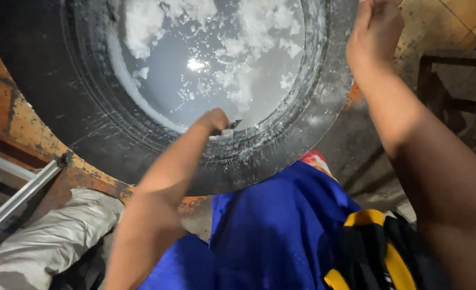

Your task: Scraping solidified wax from the inside of a large metal pot using a hand tool.

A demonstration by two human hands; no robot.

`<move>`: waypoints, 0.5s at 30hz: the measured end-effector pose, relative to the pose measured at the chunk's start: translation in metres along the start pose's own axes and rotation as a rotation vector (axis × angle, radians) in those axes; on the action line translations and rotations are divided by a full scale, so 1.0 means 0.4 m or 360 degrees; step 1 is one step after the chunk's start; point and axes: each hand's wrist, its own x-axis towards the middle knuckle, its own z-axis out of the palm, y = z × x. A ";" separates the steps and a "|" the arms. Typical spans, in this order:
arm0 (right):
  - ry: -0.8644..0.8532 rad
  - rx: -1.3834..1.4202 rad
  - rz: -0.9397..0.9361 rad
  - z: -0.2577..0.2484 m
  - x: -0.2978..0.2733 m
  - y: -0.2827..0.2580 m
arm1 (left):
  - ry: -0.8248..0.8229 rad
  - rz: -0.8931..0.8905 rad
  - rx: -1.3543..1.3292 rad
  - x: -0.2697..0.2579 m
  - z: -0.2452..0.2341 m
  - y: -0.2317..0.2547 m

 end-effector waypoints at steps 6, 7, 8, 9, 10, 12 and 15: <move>0.0065 0.0009 0.0025 0.003 0.001 0.015 | -0.0111 0.0374 0.0712 -0.146 0.032 0.118; 0.0080 -0.0043 0.0015 0.004 0.002 0.021 | -0.0078 0.0302 0.0602 -0.125 0.055 0.127; 0.0094 -0.0096 0.0008 0.003 0.001 0.027 | -0.0050 0.0229 0.0491 -0.105 0.080 0.136; 0.0097 -0.0104 0.0011 0.001 0.001 0.030 | -0.0055 0.0237 0.0494 -0.075 0.096 0.142; 0.0072 -0.0086 0.0011 0.001 0.002 0.033 | -0.0058 0.0212 0.0461 -0.045 0.110 0.147; 0.0065 -0.0075 0.0008 0.001 0.013 0.043 | -0.0056 0.0201 0.0442 0.033 0.113 0.134; 0.0096 -0.0263 -0.0052 0.005 0.009 0.072 | 0.0018 0.0423 0.0558 0.047 0.085 0.096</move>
